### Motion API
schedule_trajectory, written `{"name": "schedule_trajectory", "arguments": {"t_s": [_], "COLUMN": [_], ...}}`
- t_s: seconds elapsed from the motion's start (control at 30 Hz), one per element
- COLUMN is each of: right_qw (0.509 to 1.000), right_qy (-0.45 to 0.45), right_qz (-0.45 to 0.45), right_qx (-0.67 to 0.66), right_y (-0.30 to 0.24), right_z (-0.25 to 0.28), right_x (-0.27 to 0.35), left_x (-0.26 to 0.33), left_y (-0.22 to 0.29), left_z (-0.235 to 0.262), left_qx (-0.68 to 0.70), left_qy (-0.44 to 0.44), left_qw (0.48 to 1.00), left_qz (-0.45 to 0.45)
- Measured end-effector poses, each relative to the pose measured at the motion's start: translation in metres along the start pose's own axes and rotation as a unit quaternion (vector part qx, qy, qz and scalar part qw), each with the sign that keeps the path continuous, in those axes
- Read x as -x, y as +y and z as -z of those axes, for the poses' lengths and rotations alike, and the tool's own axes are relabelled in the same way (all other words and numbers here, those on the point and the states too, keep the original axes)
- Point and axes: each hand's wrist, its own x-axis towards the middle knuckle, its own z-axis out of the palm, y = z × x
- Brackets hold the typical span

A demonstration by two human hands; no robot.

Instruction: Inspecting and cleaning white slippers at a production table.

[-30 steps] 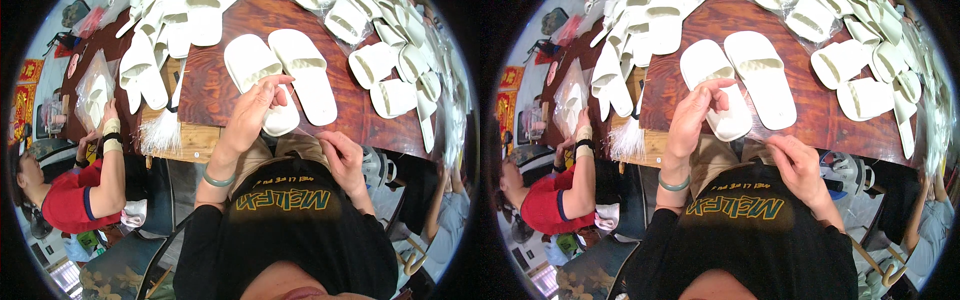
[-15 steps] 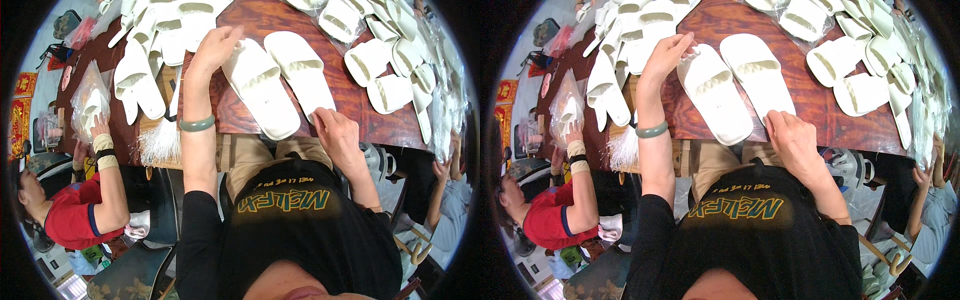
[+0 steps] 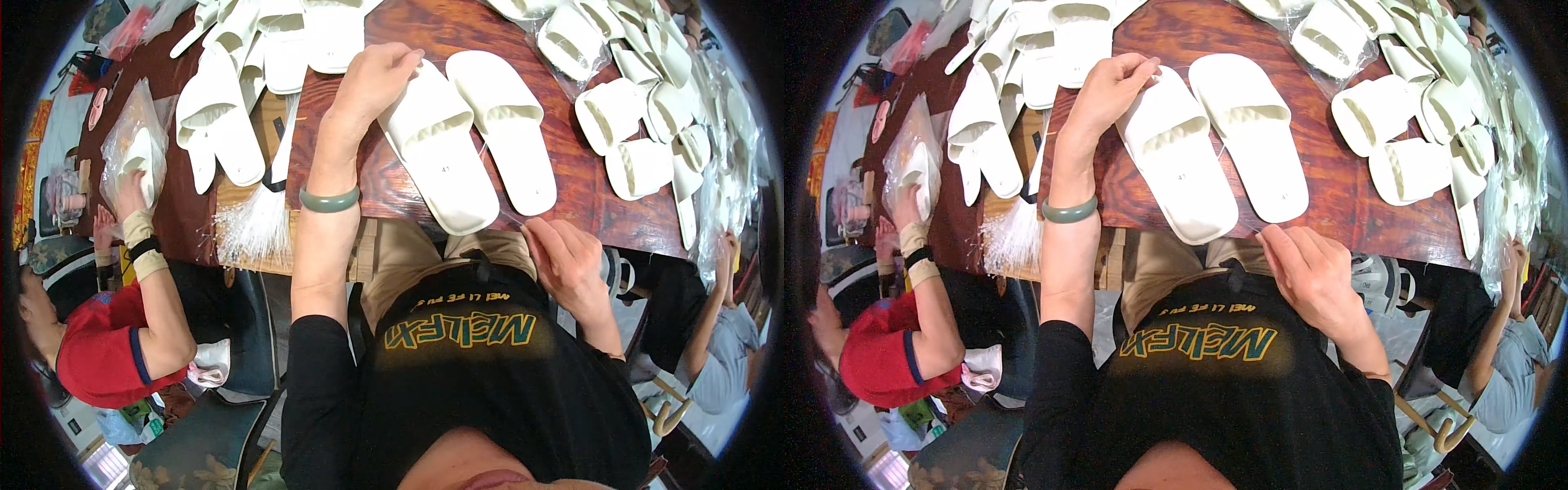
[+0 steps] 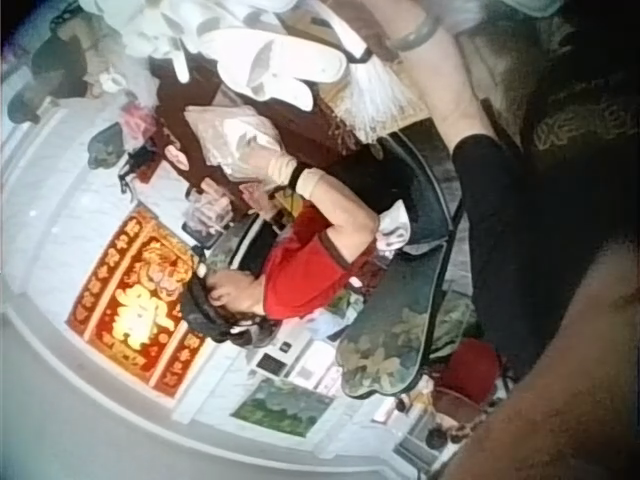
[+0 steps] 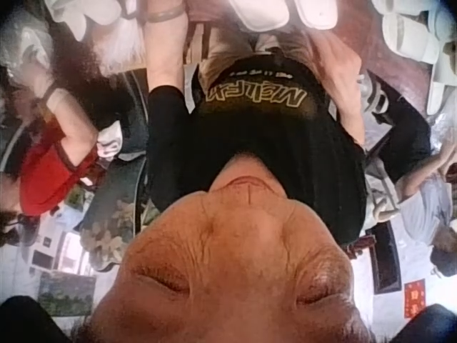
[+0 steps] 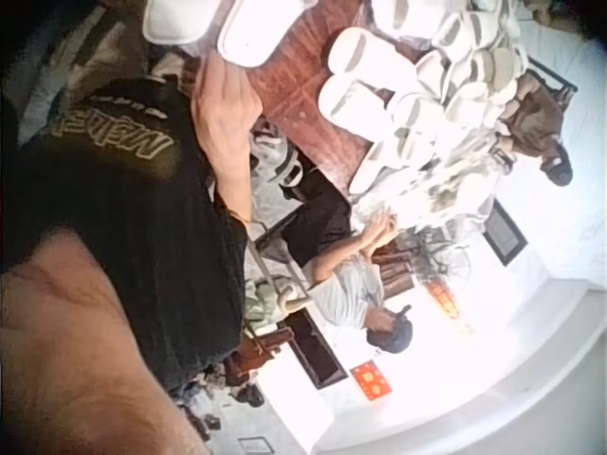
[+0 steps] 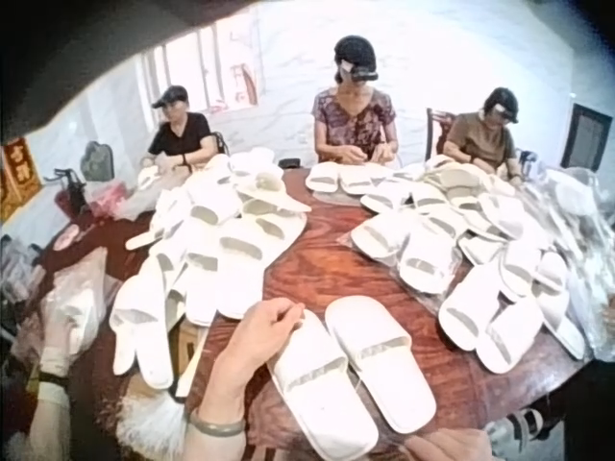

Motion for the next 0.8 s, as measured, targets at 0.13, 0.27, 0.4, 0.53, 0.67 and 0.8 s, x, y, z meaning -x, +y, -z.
{"name": "schedule_trajectory", "arguments": {"t_s": [0.13, 0.27, 0.4, 0.53, 0.67, 0.8], "right_qw": [1.0, 0.999, 1.0, 0.999, 0.996, 0.99], "right_qy": [0.031, 0.032, 0.013, 0.013, 0.028, 0.081], "right_qz": [0.006, 0.009, 0.009, 0.029, 0.065, 0.093], "right_qx": [0.001, -0.002, 0.009, 0.016, 0.053, 0.07], "right_y": [-0.004, -0.003, 0.007, 0.021, 0.033, 0.039], "right_z": [0.011, 0.011, 0.001, -0.015, -0.042, -0.066], "right_x": [0.005, 0.005, -0.001, -0.017, -0.048, -0.078], "left_x": [0.0, -0.001, -0.001, 0.0, 0.002, 0.005], "left_y": [-0.001, -0.004, -0.006, -0.005, 0.0, 0.006], "left_z": [0.0, 0.0, 0.0, -0.001, 0.005, 0.017], "left_qx": [-0.016, 0.01, 0.011, 0.014, -0.072, -0.212], "left_qy": [0.006, 0.02, 0.024, 0.029, 0.139, 0.14], "left_qw": [1.0, 1.0, 1.0, 0.999, 0.987, 0.96], "left_qz": [-0.006, 0.004, 0.013, 0.015, 0.024, 0.122]}}
